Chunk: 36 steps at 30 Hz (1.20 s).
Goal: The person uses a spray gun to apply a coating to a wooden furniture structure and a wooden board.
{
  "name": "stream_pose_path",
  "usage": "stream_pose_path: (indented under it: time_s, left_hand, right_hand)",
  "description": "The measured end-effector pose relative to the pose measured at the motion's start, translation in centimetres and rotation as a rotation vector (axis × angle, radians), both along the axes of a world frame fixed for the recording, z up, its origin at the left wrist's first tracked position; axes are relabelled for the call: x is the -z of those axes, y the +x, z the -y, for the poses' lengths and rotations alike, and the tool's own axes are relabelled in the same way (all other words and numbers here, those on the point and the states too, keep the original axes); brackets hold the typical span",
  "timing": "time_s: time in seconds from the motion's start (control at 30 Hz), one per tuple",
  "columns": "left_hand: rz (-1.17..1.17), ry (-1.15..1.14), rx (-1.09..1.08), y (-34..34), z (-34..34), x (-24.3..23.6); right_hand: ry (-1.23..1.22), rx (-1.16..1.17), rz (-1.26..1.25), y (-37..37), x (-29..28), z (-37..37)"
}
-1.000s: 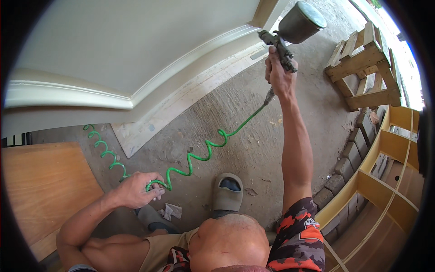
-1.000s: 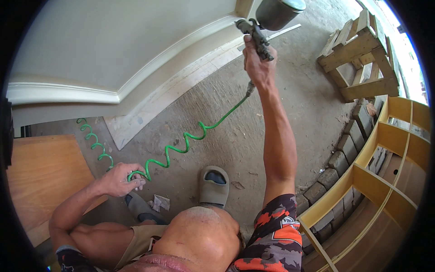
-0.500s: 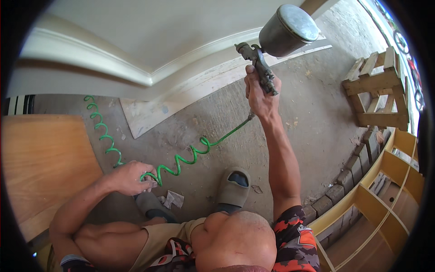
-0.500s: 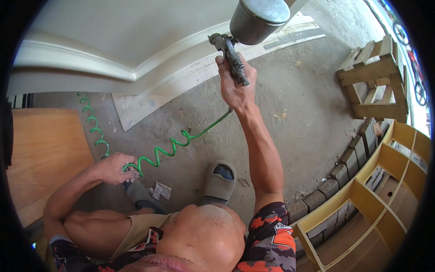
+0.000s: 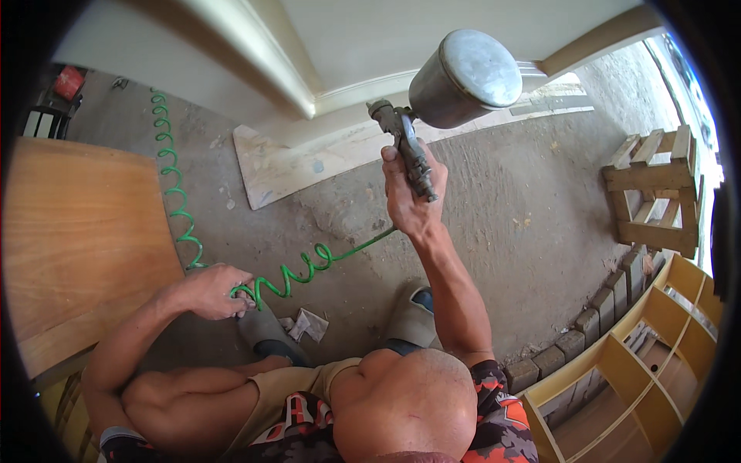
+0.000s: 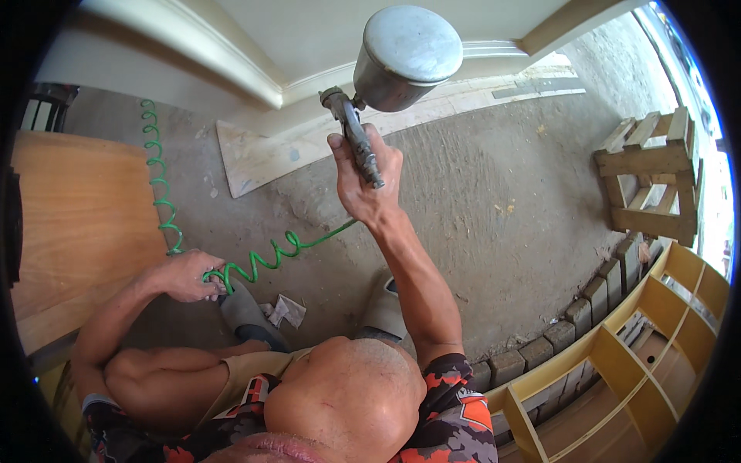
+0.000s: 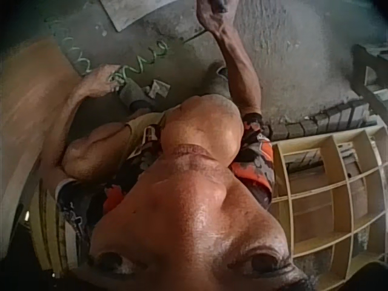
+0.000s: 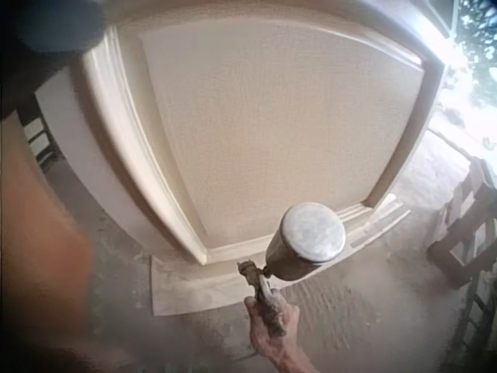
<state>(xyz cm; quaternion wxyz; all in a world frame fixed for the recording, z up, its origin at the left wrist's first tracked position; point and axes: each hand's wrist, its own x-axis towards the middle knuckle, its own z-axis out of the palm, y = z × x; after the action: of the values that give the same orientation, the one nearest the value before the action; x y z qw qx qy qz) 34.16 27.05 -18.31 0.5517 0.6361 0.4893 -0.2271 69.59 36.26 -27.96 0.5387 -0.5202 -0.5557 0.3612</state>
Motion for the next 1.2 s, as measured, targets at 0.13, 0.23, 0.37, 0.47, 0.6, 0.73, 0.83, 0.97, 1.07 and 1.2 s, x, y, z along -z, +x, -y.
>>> stream_pose_path:
  time_s: [0.13, 0.23, 0.37, 0.47, 0.6, 0.73, 0.83, 0.97, 1.07, 1.2]
  left_hand:
    - [0.001, 0.013, 0.024, -2.2, 1.2, 0.2]
    - [-0.012, -0.002, 0.009, -3.7, 1.7, 0.0]
    - [-0.036, 0.006, -0.006, -5.8, 2.6, 0.2]
    - [-0.049, -0.004, 0.013, -7.8, 3.1, 1.0]
    - [-0.049, 0.015, 0.053, -10.2, 3.5, 2.0]
    - [-0.078, -0.004, 0.029, -11.7, 3.6, 2.7]
    - [-0.076, 0.017, 0.069, -12.2, 3.5, 3.2]
    - [-0.048, 0.038, 0.069, -12.2, 3.2, 3.2]
    - [-0.051, 0.006, 0.055, -11.3, 2.6, 2.9]
    - [-0.051, 0.012, 0.066, -9.2, 1.7, 2.0]
  right_hand:
    - [0.003, -0.039, 0.01, -3.4, -0.3, 1.8]
    - [0.009, -0.066, 0.065, -5.6, -0.9, 3.3]
    - [0.018, -0.1, 0.08, -8.7, -1.8, 4.9]
    - [0.053, -0.089, 0.131, -10.9, -2.2, 5.9]
    - [0.068, -0.122, 0.093, -14.0, -2.3, 7.0]
    - [0.072, -0.197, 0.034, -16.0, -2.0, 7.9]
    - [0.09, -0.28, -0.017, -16.3, -1.9, 8.0]
    - [0.136, -0.266, 0.006, -15.1, -1.8, 7.5]
    - [0.029, -0.194, 0.07, -13.1, -2.0, 7.1]
    - [0.054, -0.087, 0.101, -10.8, -2.0, 5.9]
